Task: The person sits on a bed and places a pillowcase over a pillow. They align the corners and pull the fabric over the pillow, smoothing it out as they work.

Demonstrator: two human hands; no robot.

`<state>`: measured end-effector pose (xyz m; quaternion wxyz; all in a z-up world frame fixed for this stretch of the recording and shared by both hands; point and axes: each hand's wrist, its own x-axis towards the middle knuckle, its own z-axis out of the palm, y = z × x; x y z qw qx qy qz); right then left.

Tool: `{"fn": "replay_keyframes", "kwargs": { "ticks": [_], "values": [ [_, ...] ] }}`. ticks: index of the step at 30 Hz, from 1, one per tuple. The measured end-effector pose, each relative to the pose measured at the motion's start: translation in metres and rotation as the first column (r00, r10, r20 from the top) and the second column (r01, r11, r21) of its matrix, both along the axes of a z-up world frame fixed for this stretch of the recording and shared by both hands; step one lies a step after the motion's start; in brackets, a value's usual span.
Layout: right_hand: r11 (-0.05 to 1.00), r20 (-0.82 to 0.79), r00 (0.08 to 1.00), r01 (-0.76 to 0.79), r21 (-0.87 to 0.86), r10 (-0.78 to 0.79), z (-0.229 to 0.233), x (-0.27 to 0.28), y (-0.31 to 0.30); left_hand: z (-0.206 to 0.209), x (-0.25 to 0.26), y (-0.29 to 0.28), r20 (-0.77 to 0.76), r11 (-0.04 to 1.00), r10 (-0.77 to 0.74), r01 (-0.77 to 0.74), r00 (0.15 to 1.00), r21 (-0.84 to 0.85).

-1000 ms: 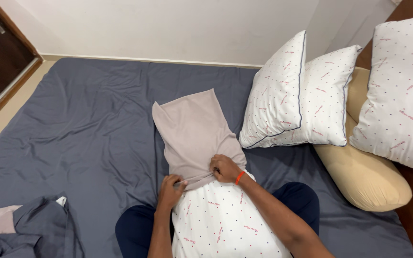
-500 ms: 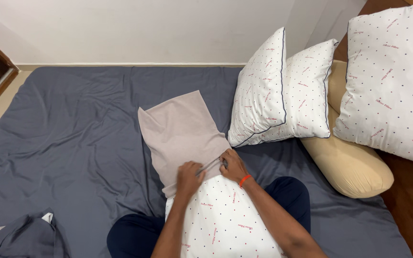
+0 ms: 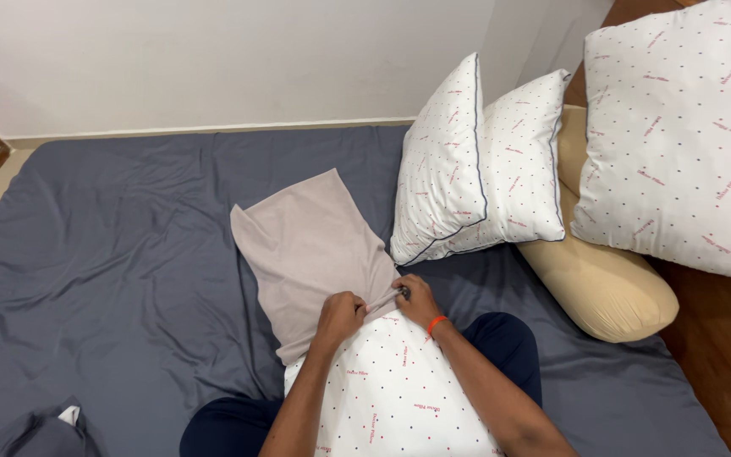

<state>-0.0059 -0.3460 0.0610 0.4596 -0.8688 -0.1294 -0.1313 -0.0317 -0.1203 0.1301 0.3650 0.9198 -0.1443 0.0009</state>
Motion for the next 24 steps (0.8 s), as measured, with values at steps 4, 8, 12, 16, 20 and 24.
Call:
{"fn": "replay_keyframes", "kwargs": {
  "ticks": [4,8,12,16,20,24],
  "values": [
    [0.986,-0.264,0.965,0.051,0.161,-0.007,-0.032,0.015,-0.013,0.01,-0.004,-0.021,0.504,0.994,-0.063,0.099,0.862,-0.045],
    [0.893,-0.372,0.923,0.079,0.443,0.103,-0.042,0.02,-0.022,-0.005,0.002,-0.034,0.3,0.996,-0.088,0.083,0.95,0.031],
    [0.936,-0.297,0.955,0.089,0.341,0.018,-0.042,0.02,-0.024,-0.017,0.016,-0.027,-0.094,0.993,-0.103,0.108,0.99,0.044],
    [0.945,-0.219,0.973,0.006,0.327,0.07,-0.044,0.018,-0.015,0.003,0.022,-0.017,-0.242,0.995,-0.092,0.098,0.966,0.012],
    [0.95,-0.3,0.953,0.047,0.309,0.05,-0.044,0.017,-0.017,0.019,0.018,-0.024,-0.04,0.997,-0.077,0.078,0.996,0.012],
    [0.859,-0.404,0.846,-0.114,0.5,0.347,-0.043,0.018,-0.024,-0.002,0.024,-0.038,0.293,0.988,-0.142,0.152,0.946,-0.011]
  ]
}}
